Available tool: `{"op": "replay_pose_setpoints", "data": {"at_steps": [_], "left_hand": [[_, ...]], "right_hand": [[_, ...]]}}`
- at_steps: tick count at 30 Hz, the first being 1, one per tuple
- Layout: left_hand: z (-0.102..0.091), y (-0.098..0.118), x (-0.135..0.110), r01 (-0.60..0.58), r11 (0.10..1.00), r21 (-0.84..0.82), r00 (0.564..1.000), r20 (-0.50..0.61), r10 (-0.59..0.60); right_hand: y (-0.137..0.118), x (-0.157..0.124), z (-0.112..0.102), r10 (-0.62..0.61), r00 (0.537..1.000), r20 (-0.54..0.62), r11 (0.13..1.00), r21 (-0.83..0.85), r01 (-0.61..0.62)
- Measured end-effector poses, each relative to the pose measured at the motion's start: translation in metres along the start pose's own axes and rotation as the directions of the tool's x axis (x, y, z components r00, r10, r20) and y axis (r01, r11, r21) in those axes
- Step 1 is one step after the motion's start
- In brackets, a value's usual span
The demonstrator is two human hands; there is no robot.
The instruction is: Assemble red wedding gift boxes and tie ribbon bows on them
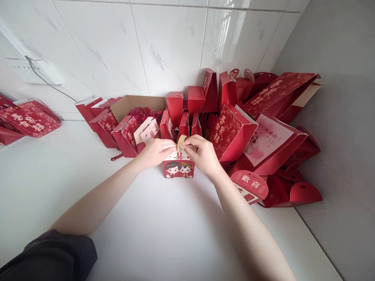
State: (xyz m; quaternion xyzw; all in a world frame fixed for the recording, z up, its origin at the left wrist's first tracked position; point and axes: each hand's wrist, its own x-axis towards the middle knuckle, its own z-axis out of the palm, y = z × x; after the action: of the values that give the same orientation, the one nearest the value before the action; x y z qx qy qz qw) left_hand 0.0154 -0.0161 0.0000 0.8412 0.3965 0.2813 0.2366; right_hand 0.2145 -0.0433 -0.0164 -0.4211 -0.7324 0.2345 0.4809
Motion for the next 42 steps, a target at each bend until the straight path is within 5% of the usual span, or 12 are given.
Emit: {"op": "replay_pose_setpoints", "data": {"at_steps": [11, 17, 26, 31, 42], "left_hand": [[-0.001, 0.003, -0.002, -0.046, 0.998, 0.035, 0.999, 0.011, 0.046], [-0.002, 0.003, -0.002, 0.025, 1.000, -0.013, 0.998, 0.064, -0.024], [0.004, 0.003, -0.001, 0.020, 0.994, -0.108, 1.000, 0.000, -0.020], [0.004, 0.006, -0.001, 0.013, 0.993, -0.121, 1.000, -0.003, -0.014], [0.009, 0.004, -0.001, 0.004, 0.990, -0.144, 1.000, 0.004, -0.004]], "right_hand": [[-0.007, -0.003, 0.008, 0.043, 0.996, -0.073, 0.995, -0.081, -0.049], [-0.013, -0.005, 0.010, 0.097, 0.992, -0.084, 0.993, -0.065, -0.103], [-0.004, -0.004, 0.013, 0.110, 0.989, -0.104, 0.973, 0.215, -0.086], [-0.001, -0.002, 0.011, 0.152, 0.988, 0.019, 0.923, 0.354, -0.149], [-0.003, -0.002, 0.010, 0.194, 0.980, 0.036, 0.905, 0.378, -0.193]]}}
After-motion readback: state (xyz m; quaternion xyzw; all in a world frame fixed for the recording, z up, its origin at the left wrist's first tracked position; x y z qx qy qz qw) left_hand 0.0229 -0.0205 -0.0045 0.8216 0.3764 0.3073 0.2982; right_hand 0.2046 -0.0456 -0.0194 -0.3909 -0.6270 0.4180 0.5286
